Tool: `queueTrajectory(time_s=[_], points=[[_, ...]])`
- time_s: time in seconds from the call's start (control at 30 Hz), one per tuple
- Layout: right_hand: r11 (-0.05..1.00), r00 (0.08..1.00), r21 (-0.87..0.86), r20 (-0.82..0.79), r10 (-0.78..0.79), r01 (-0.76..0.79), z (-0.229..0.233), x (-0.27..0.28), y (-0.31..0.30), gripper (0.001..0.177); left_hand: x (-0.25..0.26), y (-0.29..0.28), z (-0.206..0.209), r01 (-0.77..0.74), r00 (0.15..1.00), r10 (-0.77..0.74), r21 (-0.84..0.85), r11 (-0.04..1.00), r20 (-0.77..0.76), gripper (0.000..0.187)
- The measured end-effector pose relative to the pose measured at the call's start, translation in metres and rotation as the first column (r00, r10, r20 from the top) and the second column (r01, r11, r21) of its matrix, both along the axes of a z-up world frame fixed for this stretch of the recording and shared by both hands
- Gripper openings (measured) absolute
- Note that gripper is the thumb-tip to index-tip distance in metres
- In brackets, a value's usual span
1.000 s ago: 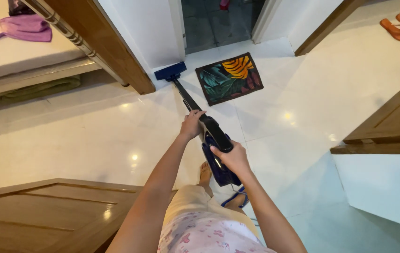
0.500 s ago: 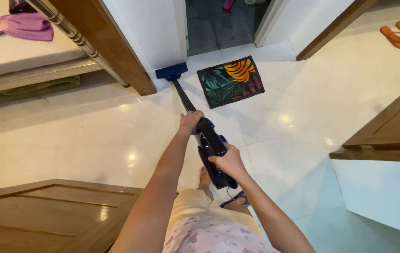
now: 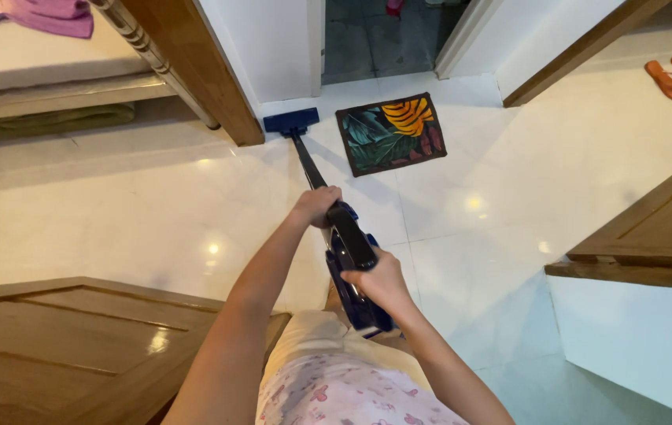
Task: Vacuuming the floor around hallways and bedrooms using a stick vacuum.
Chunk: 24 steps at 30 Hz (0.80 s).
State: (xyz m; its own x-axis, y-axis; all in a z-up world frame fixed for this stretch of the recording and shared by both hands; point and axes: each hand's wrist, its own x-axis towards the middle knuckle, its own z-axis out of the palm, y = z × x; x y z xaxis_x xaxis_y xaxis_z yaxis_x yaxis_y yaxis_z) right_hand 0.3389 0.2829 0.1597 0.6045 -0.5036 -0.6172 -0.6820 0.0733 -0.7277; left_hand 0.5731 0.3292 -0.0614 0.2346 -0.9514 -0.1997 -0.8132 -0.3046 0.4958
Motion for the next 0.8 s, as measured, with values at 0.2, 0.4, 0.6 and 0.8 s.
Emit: queueTrajectory(time_s=[0.2,0.4,0.6,0.8], points=[[0.998,0.995,0.053,0.096,-0.042,0.037,-0.024,0.039,0.013,0.024,0.045,-0.003,-0.031,-0.049,0.997,0.041,0.132,0.990,0.064,0.060],[0.994,0.995,0.081,0.065,-0.080,0.074,-0.037,0.016,0.020,0.024,0.026,-0.002,-0.054,-0.062,0.997,0.055,0.140,0.988,0.057,0.062],[0.998,0.998,0.005,-0.011,-0.059,0.059,-0.017,-0.008,0.010,0.028,-0.011,0.003,-0.045,-0.090,0.991,0.090,0.003,0.996,-0.094,0.060],[0.978,0.996,-0.209,0.084,0.000,0.017,-0.063,0.003,0.015,0.038,0.015,0.002,-0.109,-0.122,0.986,0.106,-0.121,0.985,-0.129,0.057]])
